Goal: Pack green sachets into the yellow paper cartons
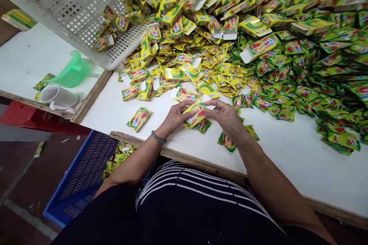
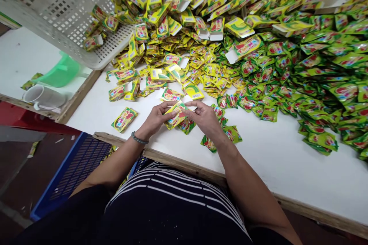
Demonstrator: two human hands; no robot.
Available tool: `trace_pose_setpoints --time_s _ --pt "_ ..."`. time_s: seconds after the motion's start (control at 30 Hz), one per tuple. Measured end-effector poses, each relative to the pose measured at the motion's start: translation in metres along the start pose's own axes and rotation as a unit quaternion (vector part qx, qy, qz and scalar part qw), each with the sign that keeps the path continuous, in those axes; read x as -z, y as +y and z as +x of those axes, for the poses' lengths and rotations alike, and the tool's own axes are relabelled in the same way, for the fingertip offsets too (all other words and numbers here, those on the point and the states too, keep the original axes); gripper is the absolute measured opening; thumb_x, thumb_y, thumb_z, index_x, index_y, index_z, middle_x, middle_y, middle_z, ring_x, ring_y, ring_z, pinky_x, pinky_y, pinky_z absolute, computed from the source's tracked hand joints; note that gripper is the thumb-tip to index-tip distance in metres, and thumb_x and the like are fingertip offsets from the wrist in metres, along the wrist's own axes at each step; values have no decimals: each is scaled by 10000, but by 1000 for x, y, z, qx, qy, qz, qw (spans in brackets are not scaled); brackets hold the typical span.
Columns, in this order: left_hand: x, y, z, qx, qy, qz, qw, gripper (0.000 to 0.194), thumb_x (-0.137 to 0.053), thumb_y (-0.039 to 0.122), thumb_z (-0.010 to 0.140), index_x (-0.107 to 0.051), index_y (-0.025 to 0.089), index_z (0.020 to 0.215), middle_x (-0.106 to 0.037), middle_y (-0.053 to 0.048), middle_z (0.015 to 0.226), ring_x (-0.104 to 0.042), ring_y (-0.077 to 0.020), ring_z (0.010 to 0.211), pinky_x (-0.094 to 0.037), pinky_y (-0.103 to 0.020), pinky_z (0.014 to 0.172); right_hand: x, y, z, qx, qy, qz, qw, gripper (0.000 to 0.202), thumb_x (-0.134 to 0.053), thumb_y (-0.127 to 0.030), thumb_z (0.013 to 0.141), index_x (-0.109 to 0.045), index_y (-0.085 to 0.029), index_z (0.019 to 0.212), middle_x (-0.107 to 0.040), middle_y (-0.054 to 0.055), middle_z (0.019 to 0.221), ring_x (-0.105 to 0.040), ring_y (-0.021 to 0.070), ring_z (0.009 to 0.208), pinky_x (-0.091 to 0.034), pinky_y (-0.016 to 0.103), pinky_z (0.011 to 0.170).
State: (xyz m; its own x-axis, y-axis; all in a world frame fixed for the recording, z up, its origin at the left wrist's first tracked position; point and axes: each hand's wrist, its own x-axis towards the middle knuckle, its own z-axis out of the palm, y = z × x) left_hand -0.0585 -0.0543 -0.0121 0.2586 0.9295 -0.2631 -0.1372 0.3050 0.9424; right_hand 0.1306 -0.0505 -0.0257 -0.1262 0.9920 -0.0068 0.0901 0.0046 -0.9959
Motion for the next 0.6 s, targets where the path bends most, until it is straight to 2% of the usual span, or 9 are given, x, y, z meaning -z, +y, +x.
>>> trace_pose_setpoints --time_s 0.1,0.2,0.33,0.4,0.47,0.53,0.6 --pt "2 -1 0 31 6 -61 998 490 -844 412 595 -663 131 953 -696 -21 846 -604 -106 687 -464 -237 678 1 -9 -4 15 -43 -32 998 332 -795 -472 651 -745 -217 858 -666 22 885 -600 129 651 -514 286 592" --pt "2 -2 -2 56 -4 -84 995 476 -831 432 611 -656 118 924 -694 -32 830 -604 -111 674 -469 -247 675 -3 -14 -9 -2 -60 -56 997 283 -788 -468 660 -748 -216 780 -648 24 875 -594 134 653 -507 287 583" --pt "0 -4 -2 21 -14 -35 999 500 -786 460 674 -620 130 1011 -689 -46 913 -620 -126 743 -483 -258 730 -6 -10 -9 -36 -74 -18 996 253 -763 -448 693 -747 -212 783 -666 30 899 -633 156 725 -536 297 644" --pt "-1 -5 -2 -24 -15 30 999 556 -765 457 707 -577 162 1139 -676 -61 1026 -636 -158 848 -491 -275 784 -5 -5 -6 -38 -55 11 998 271 -771 -444 678 -731 -203 796 -666 25 853 -631 154 731 -545 297 663" --pt "-3 -6 -2 -67 -16 90 994 643 -754 438 729 -500 202 1270 -660 -70 1097 -641 -186 928 -493 -290 820 -5 0 -3 -33 -3 47 998 329 -814 -419 619 -700 -206 842 -642 -1 764 -611 139 694 -549 293 658" --pt "-4 -7 -2 -88 -22 108 990 719 -732 428 758 -401 228 1363 -664 -69 1079 -650 -195 927 -496 -295 810 -7 5 -1 -24 61 89 994 424 -850 -378 562 -666 -219 909 -624 -23 734 -608 136 696 -559 301 686" --pt "-5 -7 -3 -93 -27 97 991 729 -703 434 787 -346 234 1391 -673 -60 1025 -657 -187 889 -497 -293 789 -13 7 -2 -21 83 111 990 442 -837 -367 593 -655 -227 971 -649 -11 786 -630 149 749 -564 328 752"
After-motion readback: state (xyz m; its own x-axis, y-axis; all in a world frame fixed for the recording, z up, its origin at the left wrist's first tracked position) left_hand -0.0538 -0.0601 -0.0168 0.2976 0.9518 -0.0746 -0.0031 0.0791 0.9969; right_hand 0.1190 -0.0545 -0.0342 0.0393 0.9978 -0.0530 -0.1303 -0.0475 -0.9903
